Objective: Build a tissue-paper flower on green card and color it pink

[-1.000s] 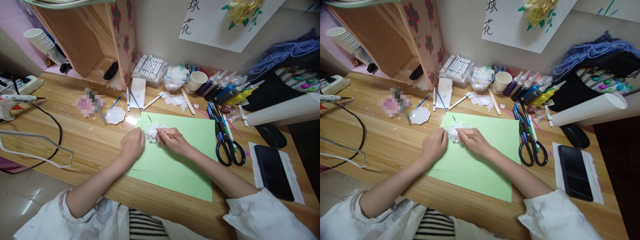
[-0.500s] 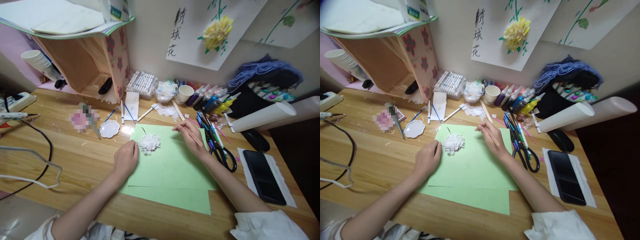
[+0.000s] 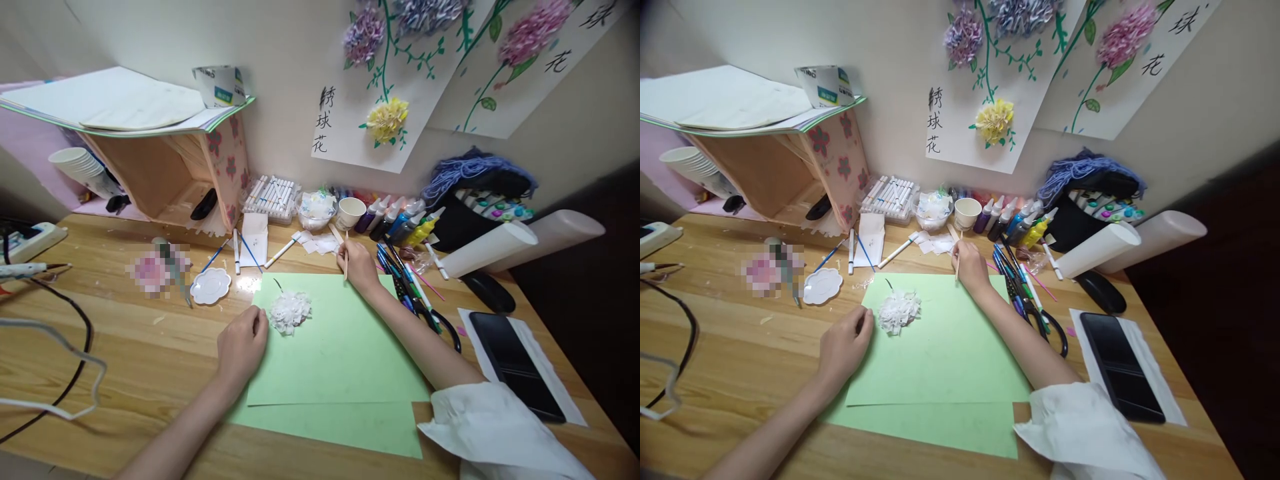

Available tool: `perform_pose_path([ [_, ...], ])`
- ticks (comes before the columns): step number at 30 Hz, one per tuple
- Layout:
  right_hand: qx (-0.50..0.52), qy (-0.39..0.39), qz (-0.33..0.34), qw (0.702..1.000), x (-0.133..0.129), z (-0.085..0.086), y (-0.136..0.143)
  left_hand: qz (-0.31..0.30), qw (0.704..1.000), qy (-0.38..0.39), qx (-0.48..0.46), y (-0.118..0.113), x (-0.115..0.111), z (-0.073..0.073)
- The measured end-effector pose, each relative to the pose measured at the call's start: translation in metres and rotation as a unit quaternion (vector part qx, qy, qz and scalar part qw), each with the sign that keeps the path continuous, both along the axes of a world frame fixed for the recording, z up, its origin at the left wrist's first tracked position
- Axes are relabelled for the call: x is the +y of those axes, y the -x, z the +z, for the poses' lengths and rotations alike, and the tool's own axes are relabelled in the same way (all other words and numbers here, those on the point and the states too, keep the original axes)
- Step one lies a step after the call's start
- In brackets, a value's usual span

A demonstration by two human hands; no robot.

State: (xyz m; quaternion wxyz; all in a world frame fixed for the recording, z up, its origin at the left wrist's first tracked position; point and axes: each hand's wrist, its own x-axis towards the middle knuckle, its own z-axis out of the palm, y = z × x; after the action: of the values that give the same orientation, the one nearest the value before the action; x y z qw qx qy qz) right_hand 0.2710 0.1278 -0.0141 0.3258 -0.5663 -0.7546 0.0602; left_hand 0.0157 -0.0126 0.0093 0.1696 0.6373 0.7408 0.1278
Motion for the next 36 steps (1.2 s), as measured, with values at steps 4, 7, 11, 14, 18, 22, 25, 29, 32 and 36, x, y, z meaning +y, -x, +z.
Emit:
perform_pose_path([
  [4,0.014,0.003,-0.012,1.0,0.0,0.008,-0.001,0.004,1.0,0.004,-0.009,0.0,0.0,0.001],
  [7,0.034,0.006,-0.016,0.999,-0.007,0.017,-0.004,0.005,1.0,0.003,-0.017,0.001,0.0,0.002],
  [11,0.044,0.01,0.002,0.999,-0.011,0.02,-0.007,0.01,1.0,0.001,-0.027,0.001,0.0,0.003],
  [14,0.029,0.017,0.022,0.999,-0.005,0.014,-0.006,0.014,1.0,0.0,-0.028,0.001,0.001,0.003],
  [18,0.014,0.022,0.017,1.0,0.006,0.01,0.0,0.019,1.0,-0.002,-0.025,0.001,0.002,0.002],
  [22,0.03,0.011,-0.014,0.999,0.006,0.024,0.001,0.017,1.0,-0.005,-0.024,0.001,0.001,0.001],
  [25,0.119,0.045,-0.042,0.991,0.001,0.041,-0.008,0.014,1.0,-0.005,-0.023,0.002,0.001,0.002],
  [29,0.318,0.22,0.014,0.922,-0.009,0.062,-0.02,0.013,0.999,0.011,-0.038,0.004,0.005,0.005],
  [32,0.388,0.324,0.102,0.857,-0.03,0.073,-0.017,0.031,0.995,0.014,-0.098,0.006,0.005,0.012],
  [36,0.407,0.421,0.206,0.784,-0.071,0.081,-0.003,-0.019,0.981,-0.054,-0.183,-0.003,-0.006,0.029],
])
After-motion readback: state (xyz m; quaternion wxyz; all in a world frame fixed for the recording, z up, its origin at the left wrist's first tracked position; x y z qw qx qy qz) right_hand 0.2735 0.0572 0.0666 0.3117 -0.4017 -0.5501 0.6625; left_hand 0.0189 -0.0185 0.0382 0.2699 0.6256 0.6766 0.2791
